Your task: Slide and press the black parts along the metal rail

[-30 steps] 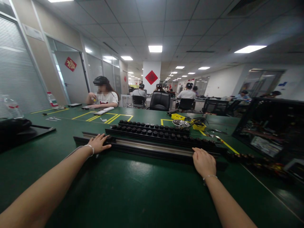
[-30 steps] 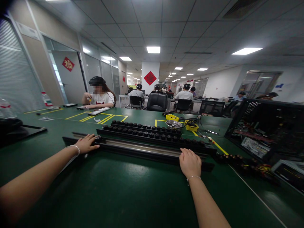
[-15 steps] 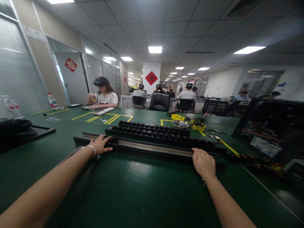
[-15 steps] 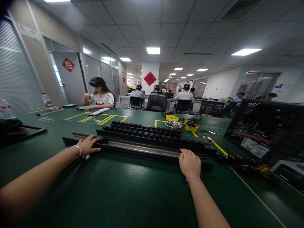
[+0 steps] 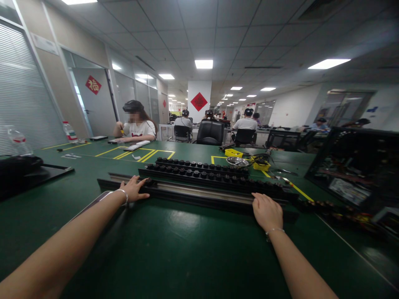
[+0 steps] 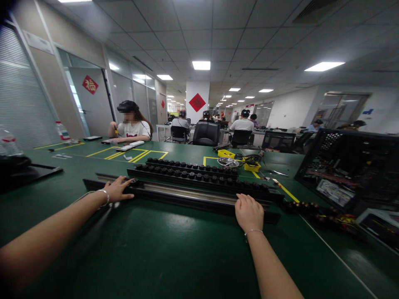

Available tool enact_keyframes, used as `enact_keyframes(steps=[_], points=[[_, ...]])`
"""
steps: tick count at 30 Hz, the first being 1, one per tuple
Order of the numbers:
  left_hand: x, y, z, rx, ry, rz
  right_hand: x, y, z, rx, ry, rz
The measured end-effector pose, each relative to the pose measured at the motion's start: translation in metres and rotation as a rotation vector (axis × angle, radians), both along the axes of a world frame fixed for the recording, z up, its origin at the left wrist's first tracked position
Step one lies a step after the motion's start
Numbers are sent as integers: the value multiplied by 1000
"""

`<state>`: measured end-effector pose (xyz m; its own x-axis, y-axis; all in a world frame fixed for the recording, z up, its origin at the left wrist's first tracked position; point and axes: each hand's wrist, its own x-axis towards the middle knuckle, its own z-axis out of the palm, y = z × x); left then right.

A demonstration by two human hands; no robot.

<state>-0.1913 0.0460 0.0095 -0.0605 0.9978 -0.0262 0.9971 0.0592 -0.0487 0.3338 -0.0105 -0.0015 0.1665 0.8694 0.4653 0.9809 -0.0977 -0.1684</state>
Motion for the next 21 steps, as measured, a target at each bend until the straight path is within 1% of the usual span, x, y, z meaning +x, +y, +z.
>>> enact_keyframes(steps=[12,21], points=[[9,-6,5,4,30,2,0,1,-1,34,-19,3],[17,-8,6,11,7,-10,-1,-2,2,4,-1,9]])
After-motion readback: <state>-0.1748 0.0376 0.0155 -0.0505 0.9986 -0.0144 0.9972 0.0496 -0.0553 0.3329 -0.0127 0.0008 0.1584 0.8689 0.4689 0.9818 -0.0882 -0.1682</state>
